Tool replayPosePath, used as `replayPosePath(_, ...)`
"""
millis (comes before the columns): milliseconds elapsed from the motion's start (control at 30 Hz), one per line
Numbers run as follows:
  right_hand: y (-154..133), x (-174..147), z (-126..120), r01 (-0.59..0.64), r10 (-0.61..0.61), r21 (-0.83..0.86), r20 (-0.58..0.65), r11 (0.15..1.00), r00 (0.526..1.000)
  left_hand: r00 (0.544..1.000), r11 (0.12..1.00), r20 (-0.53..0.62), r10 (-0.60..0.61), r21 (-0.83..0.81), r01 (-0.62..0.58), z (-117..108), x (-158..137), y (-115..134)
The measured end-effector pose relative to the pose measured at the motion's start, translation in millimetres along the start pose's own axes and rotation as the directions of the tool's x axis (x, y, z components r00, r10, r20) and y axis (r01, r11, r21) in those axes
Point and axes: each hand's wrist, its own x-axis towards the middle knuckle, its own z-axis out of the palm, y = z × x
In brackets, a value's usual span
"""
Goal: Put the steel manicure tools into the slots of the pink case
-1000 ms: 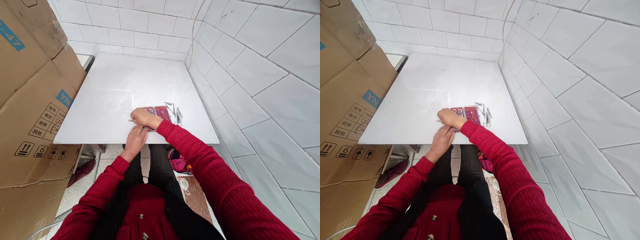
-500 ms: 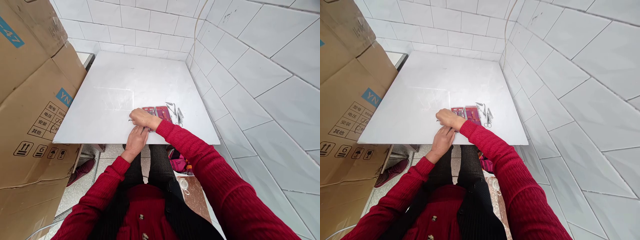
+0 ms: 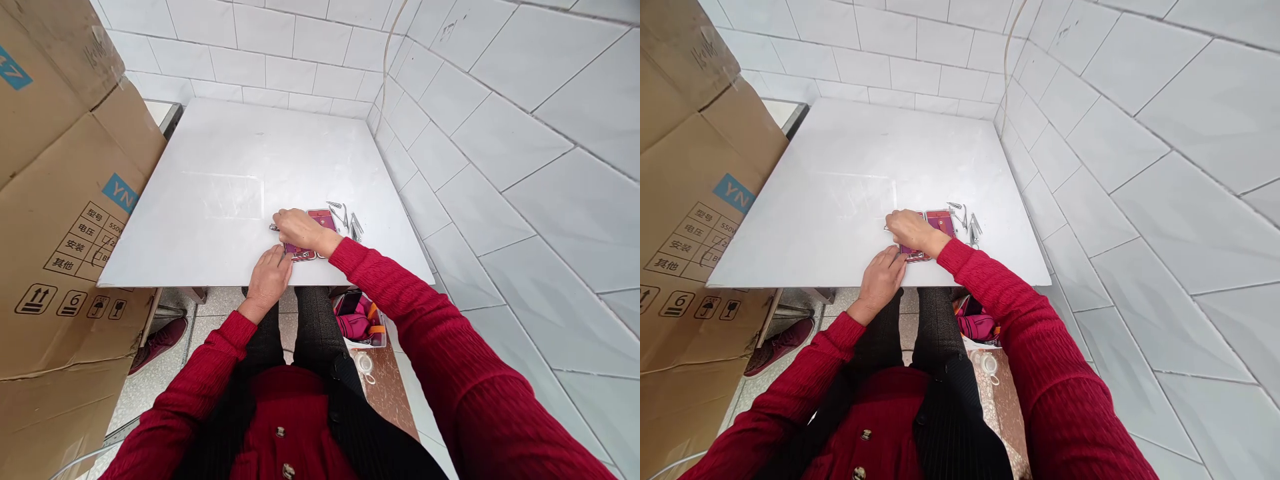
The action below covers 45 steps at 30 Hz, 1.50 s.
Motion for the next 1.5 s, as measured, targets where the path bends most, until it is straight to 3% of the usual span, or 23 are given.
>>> replayPosePath(233, 21, -47, 12, 0.019, -0.014, -0.060, 0.086, 0.998, 0.996, 1.000, 1.000, 0.019, 0.002, -0.005, -0.001, -2, 1, 0)
replayPosePath(400, 28, -63, 18, 0.074, -0.060, -0.104, 0.129, 0.992, 0.990, 1.000, 1.000, 0.025, -0.002, -0.015, 0.002, -1, 1, -1)
replayPosePath(633, 25, -62, 19, 0.125, -0.115, -0.069, 0.129, 0.990, 0.985, 1.000, 1.000, 0.017, -0.003, -0.028, 0.004, 1, 2, -2)
replayPosePath(1100, 20, -72, 17, -0.039, 0.040, -0.007, 0.113, 0.999, 0.993, 1.000, 0.999, 0.013, -0.002, -0.039, 0.003, 0, 2, -2)
replayPosePath(1267, 16, -68, 15, 0.018, -0.020, 0.015, 0.089, 1.000, 0.996, 1.000, 0.999, 0.004, -0.001, -0.032, 0.001, 1, 2, -2)
replayPosePath(1500, 18, -63, 13, -0.006, -0.006, 0.179, 0.069, 0.984, 0.998, 1.000, 1.000, -0.003, -0.004, -0.020, 0.004, -1, 3, -1)
